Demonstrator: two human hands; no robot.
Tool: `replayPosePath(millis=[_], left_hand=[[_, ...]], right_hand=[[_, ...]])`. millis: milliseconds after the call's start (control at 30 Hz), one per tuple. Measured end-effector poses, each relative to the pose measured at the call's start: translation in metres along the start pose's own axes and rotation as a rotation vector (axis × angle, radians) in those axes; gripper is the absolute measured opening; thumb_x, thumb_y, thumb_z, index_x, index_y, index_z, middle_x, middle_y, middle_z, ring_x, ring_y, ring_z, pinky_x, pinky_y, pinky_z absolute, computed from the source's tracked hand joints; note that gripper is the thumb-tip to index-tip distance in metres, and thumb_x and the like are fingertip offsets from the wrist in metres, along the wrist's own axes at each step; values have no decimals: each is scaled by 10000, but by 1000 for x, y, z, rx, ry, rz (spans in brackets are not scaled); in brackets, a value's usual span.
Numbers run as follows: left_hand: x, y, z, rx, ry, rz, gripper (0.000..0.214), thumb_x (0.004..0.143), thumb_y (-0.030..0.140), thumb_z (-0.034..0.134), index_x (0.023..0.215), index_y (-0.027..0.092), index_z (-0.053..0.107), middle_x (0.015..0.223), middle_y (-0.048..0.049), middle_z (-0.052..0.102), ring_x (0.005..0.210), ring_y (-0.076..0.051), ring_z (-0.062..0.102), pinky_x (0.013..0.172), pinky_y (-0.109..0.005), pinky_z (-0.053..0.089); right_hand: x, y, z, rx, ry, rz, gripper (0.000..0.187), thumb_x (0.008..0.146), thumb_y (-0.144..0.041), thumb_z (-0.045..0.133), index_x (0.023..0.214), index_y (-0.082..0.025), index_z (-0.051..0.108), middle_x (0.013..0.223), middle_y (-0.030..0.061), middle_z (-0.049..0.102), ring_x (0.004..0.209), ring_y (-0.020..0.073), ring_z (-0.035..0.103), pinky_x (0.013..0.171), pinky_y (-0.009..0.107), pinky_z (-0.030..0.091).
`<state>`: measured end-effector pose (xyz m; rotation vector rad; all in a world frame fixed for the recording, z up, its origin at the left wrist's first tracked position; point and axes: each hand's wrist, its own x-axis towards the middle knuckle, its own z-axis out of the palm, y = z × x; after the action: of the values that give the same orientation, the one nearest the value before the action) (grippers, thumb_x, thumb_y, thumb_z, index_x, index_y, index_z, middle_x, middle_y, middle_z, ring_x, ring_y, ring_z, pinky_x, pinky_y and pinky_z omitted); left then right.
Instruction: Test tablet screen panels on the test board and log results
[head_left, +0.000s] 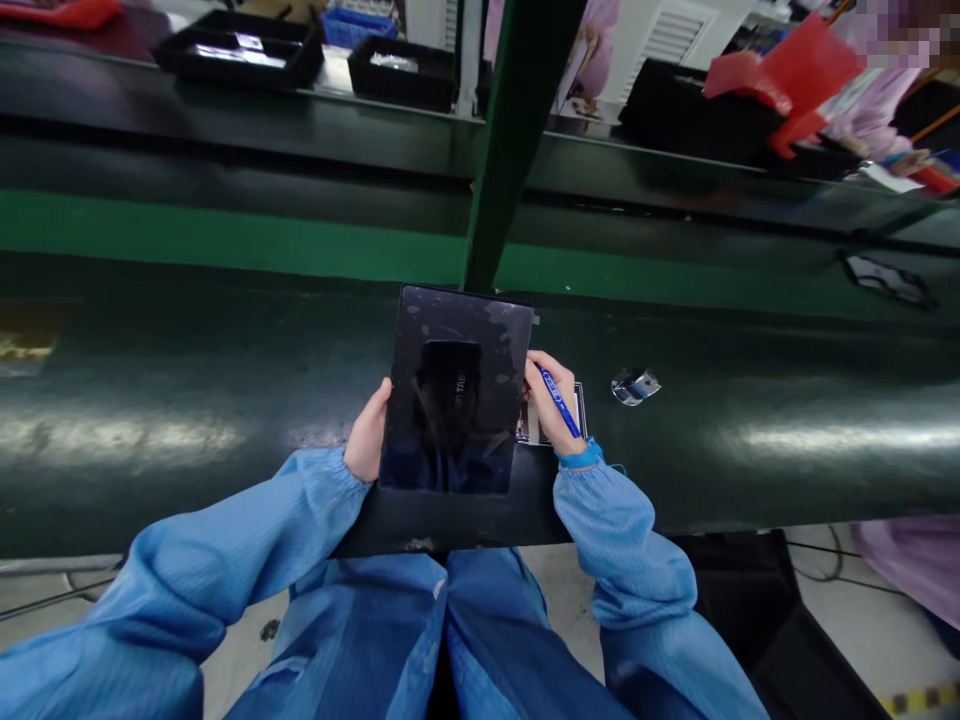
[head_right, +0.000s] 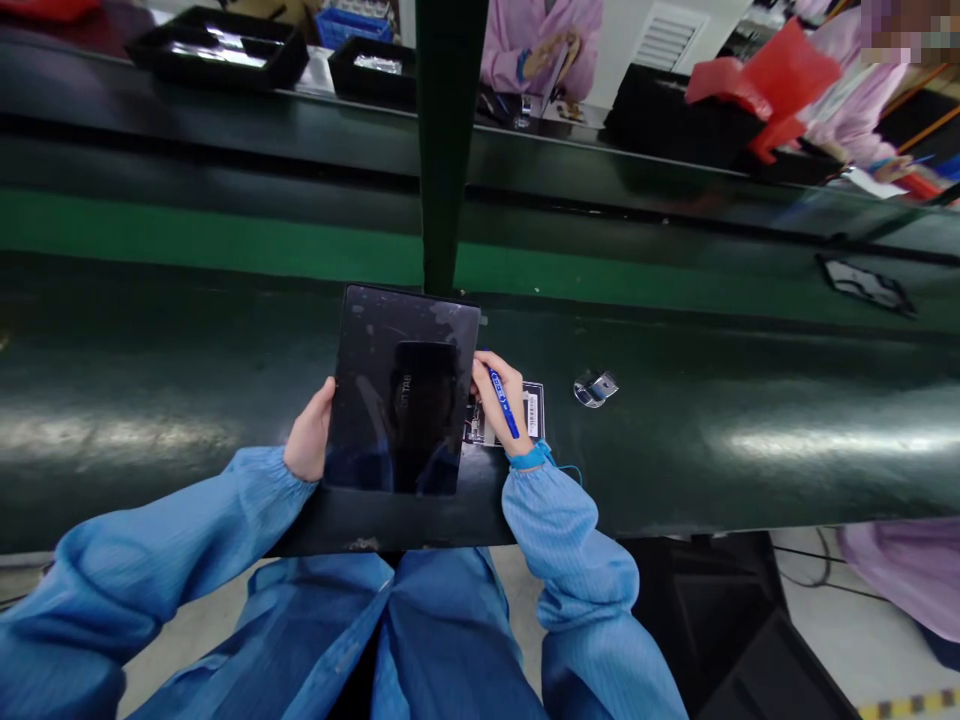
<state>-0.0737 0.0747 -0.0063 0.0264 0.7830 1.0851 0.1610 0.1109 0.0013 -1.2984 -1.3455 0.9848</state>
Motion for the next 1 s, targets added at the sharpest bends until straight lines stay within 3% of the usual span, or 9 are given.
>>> replayPosePath(millis=[167,367,567,1000], left_hand=[[3,-2,-4,3,-118,5,508,1019,420,348,1397,163,569,1227,-78,713,1289,-276,571,1170,-414,378],[3,-2,-4,-20,-65,24,485,1016,397,377,1395,162,570,1228,-71,713,1306,-264,554,1191,-395,345],[3,-3,-8,12,-124,22,507,998,417,412,1410,157,554,1275,-84,688,1317,-276,543,1195,-409,338],[1,-2,-5,22,-19,64,422,995,379,441,1291,163,651,1180,-77,732,1296,-281,564,1172,-405,378]], right_hand=[[-1,1,0,-16,-12,-10,317,900,-529,605,903,-221,682,642,-24,518,562,128,500,529,264,444],[-1,-1,1,-14,-3,-12,314,897,-526,617,894,-217,676,638,-30,510,565,122,496,536,260,443],[-1,-1,0,6,1,-17,295,897,-511,626,887,-223,690,642,-25,523,570,123,502,541,265,449],[-3,-6,0,-10,1,0,301,891,-515,624,892,-221,689,649,-20,526,582,131,508,544,267,443]])
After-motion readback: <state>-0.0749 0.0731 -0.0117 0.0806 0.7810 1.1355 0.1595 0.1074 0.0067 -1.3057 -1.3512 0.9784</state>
